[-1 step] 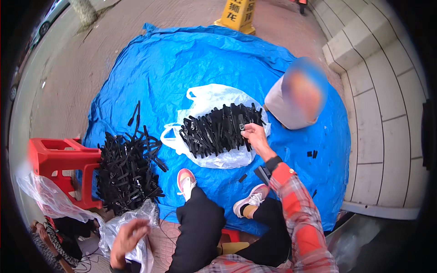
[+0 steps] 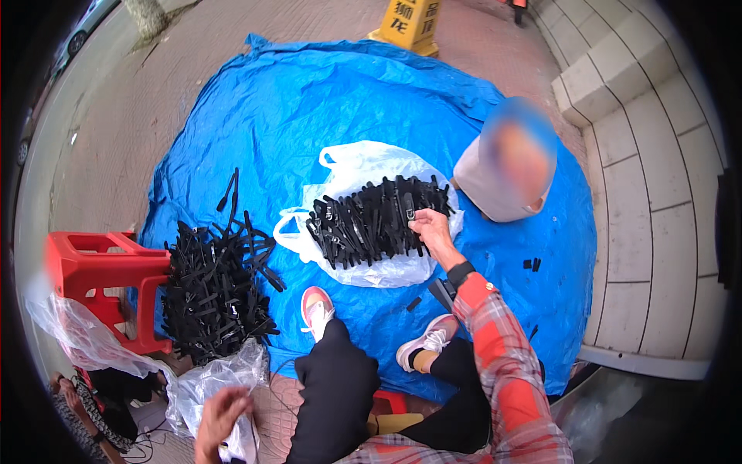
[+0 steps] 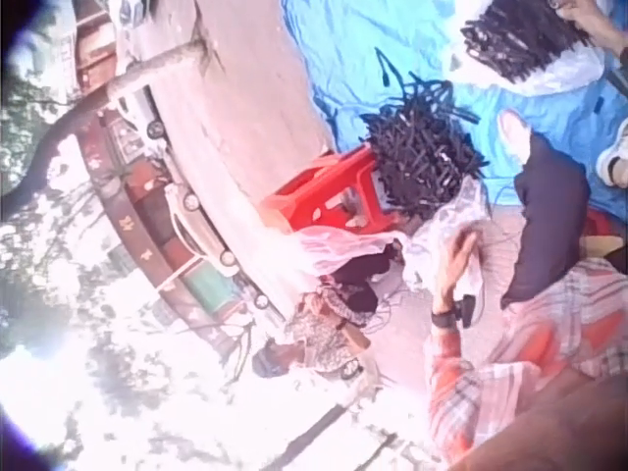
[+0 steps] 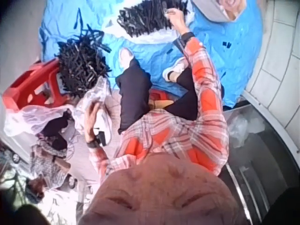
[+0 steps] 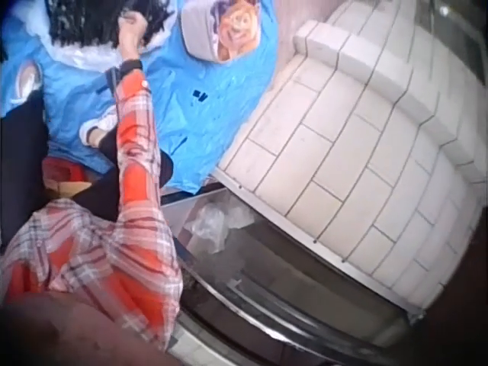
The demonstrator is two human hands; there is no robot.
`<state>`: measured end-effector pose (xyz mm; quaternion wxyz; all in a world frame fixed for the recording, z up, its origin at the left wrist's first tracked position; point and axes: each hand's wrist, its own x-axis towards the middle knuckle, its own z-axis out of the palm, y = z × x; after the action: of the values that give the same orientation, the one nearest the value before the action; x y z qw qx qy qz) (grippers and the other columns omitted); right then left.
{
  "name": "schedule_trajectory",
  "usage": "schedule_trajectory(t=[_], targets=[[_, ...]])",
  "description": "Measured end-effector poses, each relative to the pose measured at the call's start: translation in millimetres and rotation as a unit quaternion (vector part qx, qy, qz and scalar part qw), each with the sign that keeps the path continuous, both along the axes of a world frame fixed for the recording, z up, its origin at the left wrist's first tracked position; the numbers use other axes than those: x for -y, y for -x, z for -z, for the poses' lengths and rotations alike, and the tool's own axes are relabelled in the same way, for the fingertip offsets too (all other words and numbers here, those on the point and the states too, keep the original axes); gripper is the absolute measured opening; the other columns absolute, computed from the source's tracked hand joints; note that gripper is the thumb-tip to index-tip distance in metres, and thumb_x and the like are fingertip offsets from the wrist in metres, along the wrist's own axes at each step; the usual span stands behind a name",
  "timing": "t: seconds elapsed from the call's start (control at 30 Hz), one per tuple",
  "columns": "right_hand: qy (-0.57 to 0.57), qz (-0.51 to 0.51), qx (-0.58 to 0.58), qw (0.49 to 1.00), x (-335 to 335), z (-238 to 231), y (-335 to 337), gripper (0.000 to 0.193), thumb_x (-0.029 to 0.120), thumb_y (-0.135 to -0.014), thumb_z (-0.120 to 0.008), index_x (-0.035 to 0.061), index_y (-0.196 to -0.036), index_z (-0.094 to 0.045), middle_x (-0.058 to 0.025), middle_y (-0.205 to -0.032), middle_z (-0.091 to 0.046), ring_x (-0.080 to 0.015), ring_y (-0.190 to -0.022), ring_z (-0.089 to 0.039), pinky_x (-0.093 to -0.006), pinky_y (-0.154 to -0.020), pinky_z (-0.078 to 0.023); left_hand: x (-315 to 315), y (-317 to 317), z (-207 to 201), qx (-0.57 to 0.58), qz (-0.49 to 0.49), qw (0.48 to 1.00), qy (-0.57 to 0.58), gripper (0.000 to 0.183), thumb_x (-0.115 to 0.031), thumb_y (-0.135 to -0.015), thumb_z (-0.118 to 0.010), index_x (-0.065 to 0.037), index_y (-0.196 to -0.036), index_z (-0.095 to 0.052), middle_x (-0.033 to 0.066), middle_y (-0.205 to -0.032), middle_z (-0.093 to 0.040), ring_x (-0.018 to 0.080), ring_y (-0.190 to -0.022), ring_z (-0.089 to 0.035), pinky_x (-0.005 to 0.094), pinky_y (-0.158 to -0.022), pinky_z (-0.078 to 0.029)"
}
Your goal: Assembling black shoe straps by attaching buckles and plastic clips.
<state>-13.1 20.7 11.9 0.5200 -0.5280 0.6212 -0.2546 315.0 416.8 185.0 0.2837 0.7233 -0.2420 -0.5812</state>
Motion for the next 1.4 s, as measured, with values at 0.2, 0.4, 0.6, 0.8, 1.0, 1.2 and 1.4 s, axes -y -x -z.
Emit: schedule_trajectory(t=[0.2,0.4,0.6,0.8,1.0,1.2,1.4], targets=[[0.051,-0.02,-0.015,0.998,28.2,66.1,-48.7,0.02,0.009,-0.071,-0.067,0.0012,-0.088,-0.062,-0.003,-0.068,-0.058,-0.0104,-0.057,-0.055,-0.0248,-0.047,-0.044,-194.9,50.5,127.4,0.096,-0.178,0.949,-0.242,0.02,-0.011,-0.085,-0.055,0.006,-0.097,-0.057,0.0098,-0.073,-0.062,0.0143,-0.058,-0.059,0.0262,-0.054,-0.048],[0.172,-0.102,-0.272,0.941,46.6,105.1,-43.6,0.028,0.013,-0.071,-0.067,0.0013,-0.095,-0.058,-0.0143,-0.077,-0.065,-0.0269,-0.075,-0.063,-0.0367,-0.073,-0.047,-112.6,30.8,123.7,0.175,-0.161,0.961,-0.144,0.021,-0.013,-0.087,-0.053,0.001,-0.101,-0.057,0.0063,-0.072,-0.062,0.0115,-0.063,-0.06,0.0254,-0.054,-0.048],[0.243,-0.157,-0.273,0.918,44.1,119.3,-36.2,0.037,0.023,-0.072,-0.074,-0.0003,-0.092,-0.053,-0.0103,-0.08,-0.059,-0.0207,-0.072,-0.058,-0.0328,-0.07,-0.046,-160.5,32.3,144.1,0.032,-0.293,0.944,-0.145,0.02,-0.013,-0.087,-0.052,0.001,-0.101,-0.057,0.0062,-0.074,-0.062,0.0106,-0.062,-0.059,0.0226,-0.057,-0.048],[0.12,-0.102,-0.198,0.968,36.4,68.1,-8.9,0.035,0.031,-0.082,-0.063,0.0012,-0.094,-0.051,-0.0034,-0.071,-0.051,-0.0091,-0.055,-0.049,-0.0218,-0.042,-0.037,-273.7,39.9,172.0,0.255,-0.518,0.787,-0.218,0.019,-0.009,-0.082,-0.054,0.004,-0.094,-0.059,0.0095,-0.075,-0.063,0.0184,-0.065,-0.06,0.0296,-0.062,-0.049],[0.113,-0.171,-0.18,0.962,-29.5,-42.4,51.6,0.022,0.025,-0.086,-0.057,0.0054,-0.096,-0.052,-0.0018,-0.07,-0.053,-0.0083,-0.051,-0.049,-0.0196,-0.038,-0.034,-389.7,-31.8,233.8,0.419,-0.664,0.609,-0.116,0.022,-0.001,-0.075,-0.047,0.005,-0.091,-0.061,0.0192,-0.083,-0.063,0.0257,-0.08,-0.06,0.034,-0.075,-0.047],[0.082,-0.223,-0.252,0.938,-103.1,-148.2,77.1,0.019,0.025,-0.085,-0.055,0.0086,-0.094,-0.052,-0.0002,-0.071,-0.052,-0.0088,-0.053,-0.05,-0.0199,-0.04,-0.035,-436.5,-49.8,328.5,0.375,-0.562,0.732,-0.086,0.027,0.0,-0.073,-0.045,0.003,-0.095,-0.062,0.0243,-0.091,-0.062,0.0379,-0.088,-0.06,0.04,-0.08,-0.047],[0.127,-0.264,-0.295,0.909,-147.6,-219.4,71.1,0.022,0.027,-0.086,-0.054,0.0064,-0.094,-0.05,-0.0006,-0.07,-0.051,-0.0093,-0.053,-0.051,-0.0203,-0.04,-0.036,-389.2,-37.1,345.4,0.342,-0.431,0.805,-0.222,0.023,-0.003,-0.073,-0.051,0.003,-0.094,-0.058,0.0284,-0.093,-0.056,0.0442,-0.085,-0.057,0.0482,-0.078,-0.046]])
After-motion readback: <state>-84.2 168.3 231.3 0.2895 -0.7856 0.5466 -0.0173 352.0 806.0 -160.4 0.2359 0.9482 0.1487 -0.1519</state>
